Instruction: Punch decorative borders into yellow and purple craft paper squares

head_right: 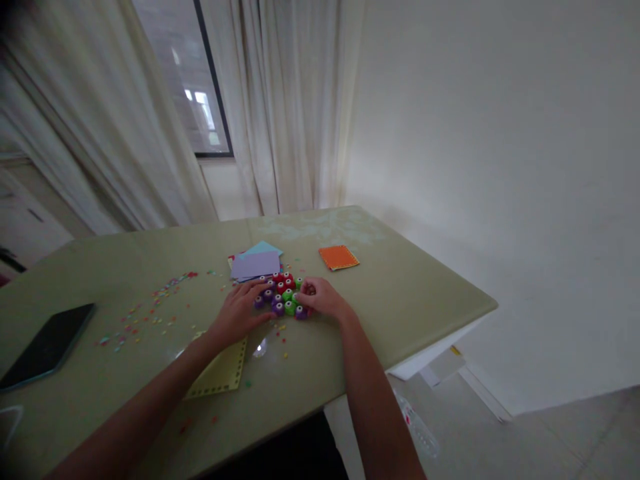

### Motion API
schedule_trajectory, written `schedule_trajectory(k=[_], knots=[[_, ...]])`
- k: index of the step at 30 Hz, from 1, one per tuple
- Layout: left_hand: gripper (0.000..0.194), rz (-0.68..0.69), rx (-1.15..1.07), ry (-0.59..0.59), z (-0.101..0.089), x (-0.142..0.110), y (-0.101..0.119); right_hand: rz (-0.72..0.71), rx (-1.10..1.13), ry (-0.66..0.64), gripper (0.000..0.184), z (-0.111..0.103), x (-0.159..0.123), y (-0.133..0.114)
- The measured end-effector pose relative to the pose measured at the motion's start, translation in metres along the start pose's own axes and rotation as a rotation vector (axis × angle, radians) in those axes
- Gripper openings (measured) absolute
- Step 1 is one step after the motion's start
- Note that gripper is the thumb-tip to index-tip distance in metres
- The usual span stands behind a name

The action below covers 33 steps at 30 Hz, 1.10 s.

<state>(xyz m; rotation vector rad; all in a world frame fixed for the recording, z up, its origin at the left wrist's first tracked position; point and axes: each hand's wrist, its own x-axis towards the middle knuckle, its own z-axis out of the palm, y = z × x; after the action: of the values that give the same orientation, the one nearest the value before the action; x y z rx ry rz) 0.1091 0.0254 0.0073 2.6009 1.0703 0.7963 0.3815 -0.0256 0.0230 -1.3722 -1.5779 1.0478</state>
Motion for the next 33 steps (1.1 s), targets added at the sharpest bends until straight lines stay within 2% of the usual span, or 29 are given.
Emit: schedule_trajectory(k=[3,10,19,21,23,27,30,33], knots=[[0.076,-0.019,-0.003,-0.026,0.003,0.0,-0.011,-0.017,-0.016,0.012,0.038,0.0,0.0,-0.001],[0.074,-0.013,-0.057,-0.082,0.012,-0.001,-0.019,-0.028,-0.028,-0.014,0.037,0.001,0.0,-0.001],[0.085,0.041,-0.063,-0.133,0.008,0.008,-0.022,-0.034,-0.033,-0.021,0.041,0.006,-0.002,-0.004],[0.086,0.048,-0.048,-0.134,0.006,0.01,-0.018,-0.069,-0.065,0.035,0.04,0.008,0.0,-0.004],[0.091,0.04,-0.028,-0.133,0.004,0.011,-0.013,-0.131,-0.119,0.156,0.036,0.011,0.004,-0.001],[0.112,0.012,0.004,-0.152,0.007,0.014,-0.005,-0.205,-0.191,0.375,0.03,0.018,0.014,0.005],[0.123,0.008,0.009,-0.186,0.012,0.019,-0.005,-0.224,-0.226,0.444,0.032,0.023,0.019,0.011],[0.121,0.004,0.006,-0.198,0.017,0.024,-0.01,-0.258,-0.255,0.436,0.033,0.029,0.022,0.015]])
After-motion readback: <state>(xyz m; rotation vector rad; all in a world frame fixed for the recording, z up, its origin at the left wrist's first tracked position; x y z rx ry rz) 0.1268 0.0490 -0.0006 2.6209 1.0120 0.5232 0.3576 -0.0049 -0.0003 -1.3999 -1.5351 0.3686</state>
